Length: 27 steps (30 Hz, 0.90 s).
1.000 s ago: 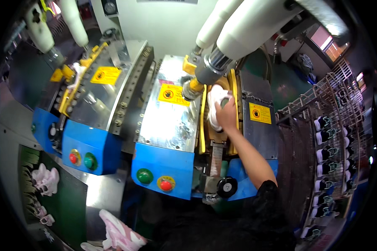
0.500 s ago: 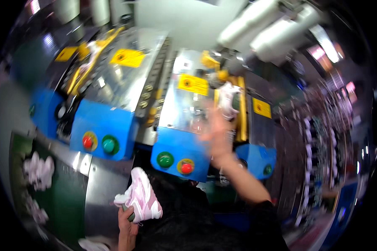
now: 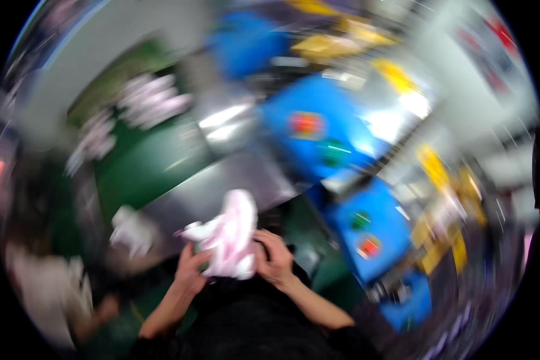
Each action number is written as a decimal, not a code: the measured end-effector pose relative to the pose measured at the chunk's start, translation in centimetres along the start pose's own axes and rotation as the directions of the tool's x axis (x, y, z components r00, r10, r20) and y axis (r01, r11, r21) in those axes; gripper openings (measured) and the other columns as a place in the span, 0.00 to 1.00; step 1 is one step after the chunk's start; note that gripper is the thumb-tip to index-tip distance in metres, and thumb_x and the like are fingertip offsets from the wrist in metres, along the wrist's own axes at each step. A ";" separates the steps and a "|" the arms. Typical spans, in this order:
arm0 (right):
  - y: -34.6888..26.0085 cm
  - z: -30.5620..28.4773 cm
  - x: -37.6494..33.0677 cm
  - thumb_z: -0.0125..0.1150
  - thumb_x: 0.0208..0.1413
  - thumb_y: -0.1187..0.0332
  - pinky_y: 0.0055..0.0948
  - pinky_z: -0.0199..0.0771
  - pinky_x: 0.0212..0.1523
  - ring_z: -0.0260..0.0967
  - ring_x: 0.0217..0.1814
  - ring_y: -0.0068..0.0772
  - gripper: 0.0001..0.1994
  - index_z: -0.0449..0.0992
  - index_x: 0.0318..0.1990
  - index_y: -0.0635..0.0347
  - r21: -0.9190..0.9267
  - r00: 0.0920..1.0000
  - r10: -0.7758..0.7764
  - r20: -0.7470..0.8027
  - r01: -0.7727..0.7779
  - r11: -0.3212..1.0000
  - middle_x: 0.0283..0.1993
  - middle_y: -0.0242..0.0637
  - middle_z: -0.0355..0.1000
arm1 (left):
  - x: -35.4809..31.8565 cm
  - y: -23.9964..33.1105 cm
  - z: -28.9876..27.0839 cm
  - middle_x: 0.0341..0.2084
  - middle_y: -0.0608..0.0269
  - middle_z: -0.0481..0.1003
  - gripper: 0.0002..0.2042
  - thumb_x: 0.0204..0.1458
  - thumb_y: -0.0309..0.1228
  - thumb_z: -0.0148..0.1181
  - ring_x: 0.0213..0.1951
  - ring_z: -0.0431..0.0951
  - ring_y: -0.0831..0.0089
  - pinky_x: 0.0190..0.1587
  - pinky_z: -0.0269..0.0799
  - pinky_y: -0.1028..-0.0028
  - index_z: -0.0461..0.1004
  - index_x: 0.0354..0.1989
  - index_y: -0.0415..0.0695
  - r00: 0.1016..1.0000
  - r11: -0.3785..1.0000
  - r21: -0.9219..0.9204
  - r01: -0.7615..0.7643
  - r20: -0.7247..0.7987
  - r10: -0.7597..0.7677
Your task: The person repeatedly picks up shoes from a conveyor belt, places them on a machine to polish the soles, and then places them on a metal table. The person handles both white and black shoes throughout the process.
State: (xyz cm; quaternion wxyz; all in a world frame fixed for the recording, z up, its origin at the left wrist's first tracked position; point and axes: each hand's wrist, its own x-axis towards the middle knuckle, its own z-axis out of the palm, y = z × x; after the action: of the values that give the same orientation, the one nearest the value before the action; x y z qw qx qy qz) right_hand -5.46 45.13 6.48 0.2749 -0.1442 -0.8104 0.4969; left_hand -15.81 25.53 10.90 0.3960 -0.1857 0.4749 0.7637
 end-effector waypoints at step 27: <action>-7.1 33.6 8.3 0.70 0.54 0.61 0.28 0.77 0.20 0.74 0.35 0.29 0.38 0.55 0.67 0.69 0.090 0.356 0.784 0.508 -0.928 0.363 0.47 0.43 0.72 | 9.2 19.3 -41.7 0.56 0.58 0.71 0.30 0.59 0.19 0.59 0.56 0.74 0.66 0.60 0.72 0.62 0.56 0.68 0.47 0.900 0.932 0.276 -0.233 -0.302 0.315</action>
State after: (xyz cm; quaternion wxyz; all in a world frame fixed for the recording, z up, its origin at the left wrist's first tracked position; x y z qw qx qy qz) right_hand -31.71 21.62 3.33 -0.1750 -0.4008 -0.5348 0.7230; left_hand -40.45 -11.43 -4.05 0.2147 -0.1981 0.6440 0.7070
